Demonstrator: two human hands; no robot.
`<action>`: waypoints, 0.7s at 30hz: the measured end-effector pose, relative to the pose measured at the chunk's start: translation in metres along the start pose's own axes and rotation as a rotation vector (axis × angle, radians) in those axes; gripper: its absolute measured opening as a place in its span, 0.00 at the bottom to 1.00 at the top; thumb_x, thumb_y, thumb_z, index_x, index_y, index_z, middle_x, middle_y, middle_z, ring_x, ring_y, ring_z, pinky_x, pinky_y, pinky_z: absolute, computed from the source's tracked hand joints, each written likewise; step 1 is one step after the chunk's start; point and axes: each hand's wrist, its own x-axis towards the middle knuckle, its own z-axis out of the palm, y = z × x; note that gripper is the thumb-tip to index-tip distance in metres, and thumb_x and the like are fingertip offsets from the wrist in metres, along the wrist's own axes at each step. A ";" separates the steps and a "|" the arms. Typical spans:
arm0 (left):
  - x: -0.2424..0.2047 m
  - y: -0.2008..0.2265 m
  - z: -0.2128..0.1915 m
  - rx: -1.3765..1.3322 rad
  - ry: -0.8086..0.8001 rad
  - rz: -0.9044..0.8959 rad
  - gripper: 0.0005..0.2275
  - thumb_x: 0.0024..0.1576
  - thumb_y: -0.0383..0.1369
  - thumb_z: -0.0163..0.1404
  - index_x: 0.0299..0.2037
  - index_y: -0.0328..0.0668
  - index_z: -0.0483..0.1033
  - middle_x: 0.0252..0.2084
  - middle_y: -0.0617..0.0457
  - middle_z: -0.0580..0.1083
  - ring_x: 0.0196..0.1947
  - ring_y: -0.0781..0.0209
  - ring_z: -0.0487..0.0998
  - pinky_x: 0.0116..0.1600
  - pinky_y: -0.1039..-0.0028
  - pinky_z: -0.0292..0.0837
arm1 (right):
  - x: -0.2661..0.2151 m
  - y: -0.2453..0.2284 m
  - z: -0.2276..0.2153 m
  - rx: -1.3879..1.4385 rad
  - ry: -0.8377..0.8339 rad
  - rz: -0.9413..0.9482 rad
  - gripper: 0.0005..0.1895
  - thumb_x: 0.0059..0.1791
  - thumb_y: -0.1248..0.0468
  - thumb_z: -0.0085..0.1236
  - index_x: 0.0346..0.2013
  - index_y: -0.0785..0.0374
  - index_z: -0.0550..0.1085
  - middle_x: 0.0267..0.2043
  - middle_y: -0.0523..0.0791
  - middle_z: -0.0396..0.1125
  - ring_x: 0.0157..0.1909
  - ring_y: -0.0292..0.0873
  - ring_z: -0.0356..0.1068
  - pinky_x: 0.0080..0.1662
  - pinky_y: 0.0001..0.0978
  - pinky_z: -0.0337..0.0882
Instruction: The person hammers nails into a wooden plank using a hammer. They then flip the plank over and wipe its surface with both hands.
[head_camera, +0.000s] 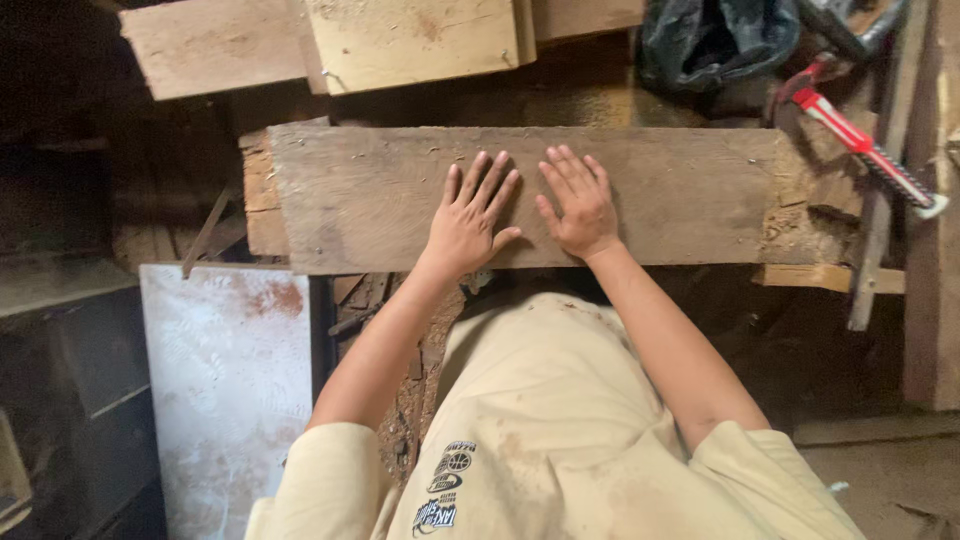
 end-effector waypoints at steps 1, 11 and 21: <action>-0.003 -0.004 -0.003 0.000 0.016 0.016 0.38 0.64 0.62 0.34 0.80 0.54 0.39 0.82 0.55 0.33 0.80 0.53 0.26 0.79 0.49 0.18 | -0.001 -0.002 0.000 0.002 0.001 0.000 0.23 0.56 0.56 0.54 0.62 0.64 0.74 0.72 0.50 0.63 0.75 0.49 0.59 0.73 0.50 0.53; -0.041 -0.102 -0.024 0.241 0.141 -0.270 0.36 0.68 0.63 0.29 0.80 0.57 0.34 0.80 0.55 0.25 0.78 0.55 0.17 0.74 0.46 0.10 | 0.000 0.003 0.001 0.023 0.017 -0.015 0.21 0.57 0.56 0.55 0.61 0.64 0.74 0.70 0.50 0.65 0.75 0.49 0.60 0.73 0.50 0.53; -0.080 -0.159 -0.036 0.041 0.446 -0.968 0.34 0.71 0.57 0.36 0.81 0.56 0.37 0.82 0.47 0.30 0.81 0.41 0.26 0.78 0.40 0.23 | 0.002 0.002 0.001 0.044 0.019 -0.016 0.21 0.57 0.56 0.54 0.61 0.64 0.74 0.70 0.51 0.65 0.74 0.50 0.60 0.72 0.50 0.53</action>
